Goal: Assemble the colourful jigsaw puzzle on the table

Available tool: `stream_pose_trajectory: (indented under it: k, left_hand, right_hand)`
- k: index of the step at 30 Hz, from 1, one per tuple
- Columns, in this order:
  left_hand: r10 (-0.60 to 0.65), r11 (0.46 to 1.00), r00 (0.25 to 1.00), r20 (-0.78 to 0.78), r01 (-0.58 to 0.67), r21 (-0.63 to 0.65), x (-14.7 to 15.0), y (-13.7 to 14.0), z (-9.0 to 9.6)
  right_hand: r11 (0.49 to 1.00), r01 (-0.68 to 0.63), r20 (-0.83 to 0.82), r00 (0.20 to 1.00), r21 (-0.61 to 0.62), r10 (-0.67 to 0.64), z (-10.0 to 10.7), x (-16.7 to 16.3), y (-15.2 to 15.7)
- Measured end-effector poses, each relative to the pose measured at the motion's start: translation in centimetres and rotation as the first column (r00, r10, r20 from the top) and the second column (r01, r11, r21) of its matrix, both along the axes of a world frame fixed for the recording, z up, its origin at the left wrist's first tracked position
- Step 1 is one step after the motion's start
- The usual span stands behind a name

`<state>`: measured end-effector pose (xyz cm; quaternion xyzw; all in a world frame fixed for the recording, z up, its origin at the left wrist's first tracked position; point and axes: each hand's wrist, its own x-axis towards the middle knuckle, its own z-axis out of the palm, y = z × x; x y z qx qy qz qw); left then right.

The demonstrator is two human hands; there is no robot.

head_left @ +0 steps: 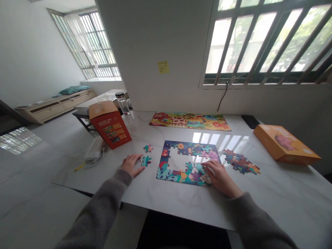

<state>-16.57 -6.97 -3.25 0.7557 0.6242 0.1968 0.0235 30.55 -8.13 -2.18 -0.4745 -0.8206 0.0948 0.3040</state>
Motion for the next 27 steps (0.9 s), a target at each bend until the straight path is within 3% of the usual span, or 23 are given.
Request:
stream_pose_trajectory:
  k: [6,12,16,22,27]
  left_hand:
    - [0.018,1.0,0.998,-0.057,-0.018,-0.001,1.9,0.4,1.1]
    - [-0.072,0.977,0.99,-0.118,0.093,0.191,5.0,-1.0,3.1]
    - [-0.166,0.937,0.984,-0.06,0.177,0.3,9.0,-1.1,4.0]
    - [-0.323,0.878,0.946,0.037,0.285,0.385,16.4,-0.5,4.1]
    - [-0.389,0.852,0.918,0.082,0.325,0.41,21.6,-0.3,2.8]
  right_hand:
    - [1.0,-0.007,-0.044,0.999,-0.028,0.006,0.3,0.0,-0.2]
    - [1.0,-0.002,-0.147,0.989,-0.01,0.001,0.9,-0.7,-0.4]
    - [0.996,-0.06,-0.26,0.965,-0.067,0.04,1.7,-2.6,-0.8]
    - [0.926,-0.165,-0.477,0.878,-0.338,-0.017,2.9,-5.7,-1.1]
    - [0.935,-0.137,-0.599,0.795,-0.327,-0.093,2.3,-6.3,-0.6]
